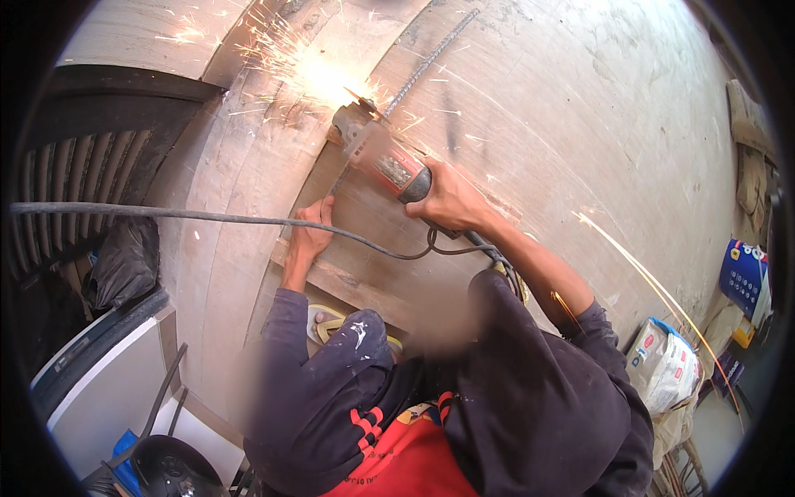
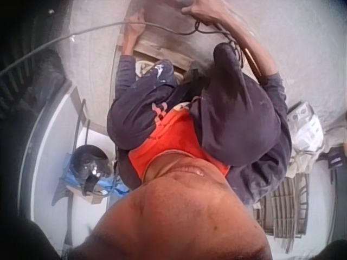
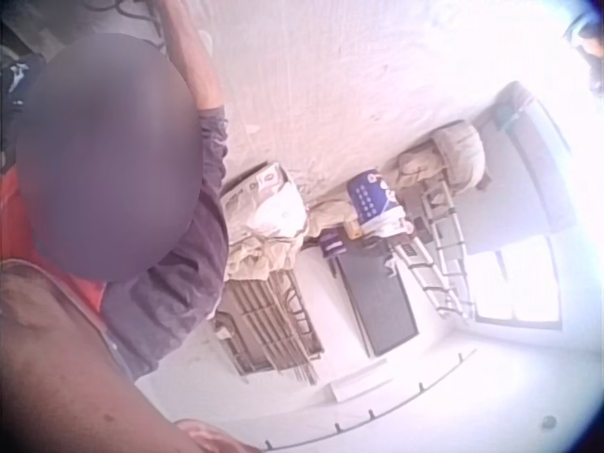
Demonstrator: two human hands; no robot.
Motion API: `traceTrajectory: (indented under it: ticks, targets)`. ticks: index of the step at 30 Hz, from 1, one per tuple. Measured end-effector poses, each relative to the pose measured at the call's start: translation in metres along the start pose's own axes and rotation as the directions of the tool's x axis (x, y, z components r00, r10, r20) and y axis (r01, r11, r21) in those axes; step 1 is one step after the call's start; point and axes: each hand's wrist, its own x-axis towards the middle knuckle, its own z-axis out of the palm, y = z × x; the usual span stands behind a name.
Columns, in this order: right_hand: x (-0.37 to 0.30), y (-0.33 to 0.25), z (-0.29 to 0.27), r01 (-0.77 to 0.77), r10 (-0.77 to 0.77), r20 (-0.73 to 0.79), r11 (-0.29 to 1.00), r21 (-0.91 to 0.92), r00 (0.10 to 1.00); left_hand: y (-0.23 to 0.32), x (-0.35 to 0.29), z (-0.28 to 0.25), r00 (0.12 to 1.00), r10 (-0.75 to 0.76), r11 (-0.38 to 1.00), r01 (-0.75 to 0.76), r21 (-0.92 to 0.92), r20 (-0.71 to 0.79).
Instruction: The person uses an angle grinder to cut a metal rod placed on wooden supports. They hold the rod with one hand and operate the grinder with the other, producing sparks. After cutting, they remove the cut piece and reposition the rod for another cut.
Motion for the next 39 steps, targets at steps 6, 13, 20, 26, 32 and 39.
traceTrajectory:
  ticks: [6, 13, 20, 26, 32, 39]
  targets:
    - [0.002, 0.003, 0.000, 0.023, -0.025, -0.029, 0.998, -0.058, 0.999, -0.003, 0.001, 0.002, 1.000, 0.028, 1.000, -0.028, -0.007, -0.013]
    - [0.002, -0.004, -0.007, -0.033, 0.035, 0.035, 0.997, -0.067, 0.999, -0.004, 0.000, 0.001, 1.000, 0.010, 1.000, -0.010, 0.002, -0.009]
    - [0.002, -0.003, -0.008, 0.045, -0.045, 0.019, 0.999, -0.005, 0.999, -0.001, 0.000, 0.000, 0.999, 0.018, 1.000, -0.018, -0.013, -0.027]
    - [0.001, -0.001, -0.013, 0.016, -0.015, 0.033, 0.999, -0.048, 0.999, -0.004, 0.001, 0.007, 0.998, 0.045, 0.998, -0.047, -0.036, -0.044]
    - [0.004, 0.004, -0.009, 0.035, -0.034, 0.014, 0.998, -0.047, 0.999, -0.007, 0.000, 0.007, 0.999, 0.037, 0.999, -0.038, -0.028, -0.031]
    - [0.005, 0.006, -0.008, 0.053, -0.053, 0.007, 0.998, -0.016, 0.999, -0.010, 0.001, 0.007, 0.998, 0.046, 0.999, -0.046, 0.007, -0.030]
